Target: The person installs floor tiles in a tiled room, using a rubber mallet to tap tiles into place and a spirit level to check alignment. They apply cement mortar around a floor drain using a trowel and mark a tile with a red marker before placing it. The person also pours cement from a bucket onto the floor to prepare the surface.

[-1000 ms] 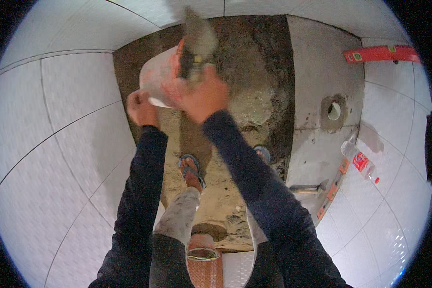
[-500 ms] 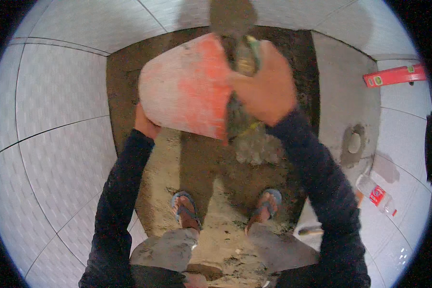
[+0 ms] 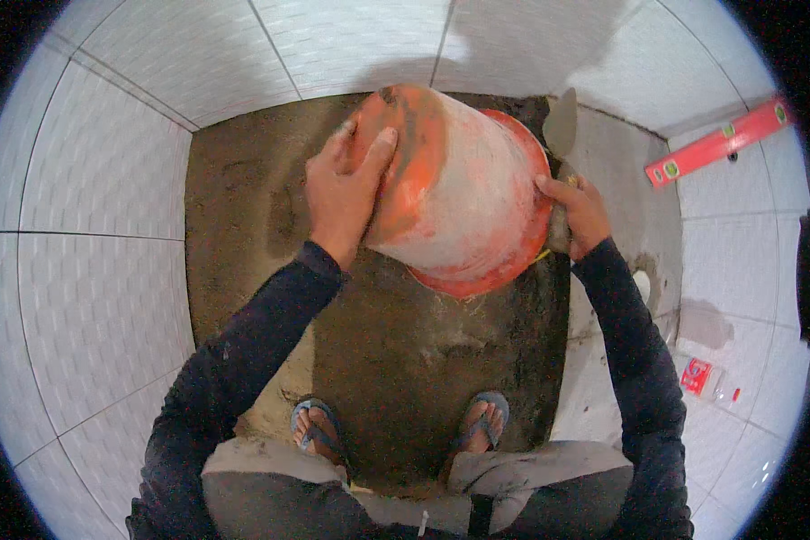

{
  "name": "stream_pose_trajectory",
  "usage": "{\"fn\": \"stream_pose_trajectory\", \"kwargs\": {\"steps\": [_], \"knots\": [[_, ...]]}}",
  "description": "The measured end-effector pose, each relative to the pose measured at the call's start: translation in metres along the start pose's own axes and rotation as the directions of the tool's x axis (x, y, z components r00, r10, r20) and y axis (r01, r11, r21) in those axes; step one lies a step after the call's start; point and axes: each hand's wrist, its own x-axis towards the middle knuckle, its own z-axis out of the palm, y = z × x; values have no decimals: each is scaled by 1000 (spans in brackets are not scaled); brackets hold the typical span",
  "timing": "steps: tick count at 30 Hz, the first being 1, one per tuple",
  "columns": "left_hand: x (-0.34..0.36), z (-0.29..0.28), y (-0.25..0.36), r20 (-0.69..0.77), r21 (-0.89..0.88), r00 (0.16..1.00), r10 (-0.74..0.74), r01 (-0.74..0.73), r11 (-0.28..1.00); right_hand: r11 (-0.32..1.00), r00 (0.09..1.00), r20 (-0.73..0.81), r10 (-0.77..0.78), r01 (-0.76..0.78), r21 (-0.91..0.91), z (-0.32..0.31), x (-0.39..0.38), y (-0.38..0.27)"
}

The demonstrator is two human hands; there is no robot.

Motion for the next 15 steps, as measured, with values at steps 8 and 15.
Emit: {"fn": "stream_pose_trajectory", "kwargs": {"steps": [8,15], "knots": [[50,-6,3,-17,19,999,-35,36,999,963,957,-281,77,2,271,41,-33,47],[59,2,-2,301,-15,944,-132,144,990,866,953,-238,186,-45,498,53,-72,61]]}}
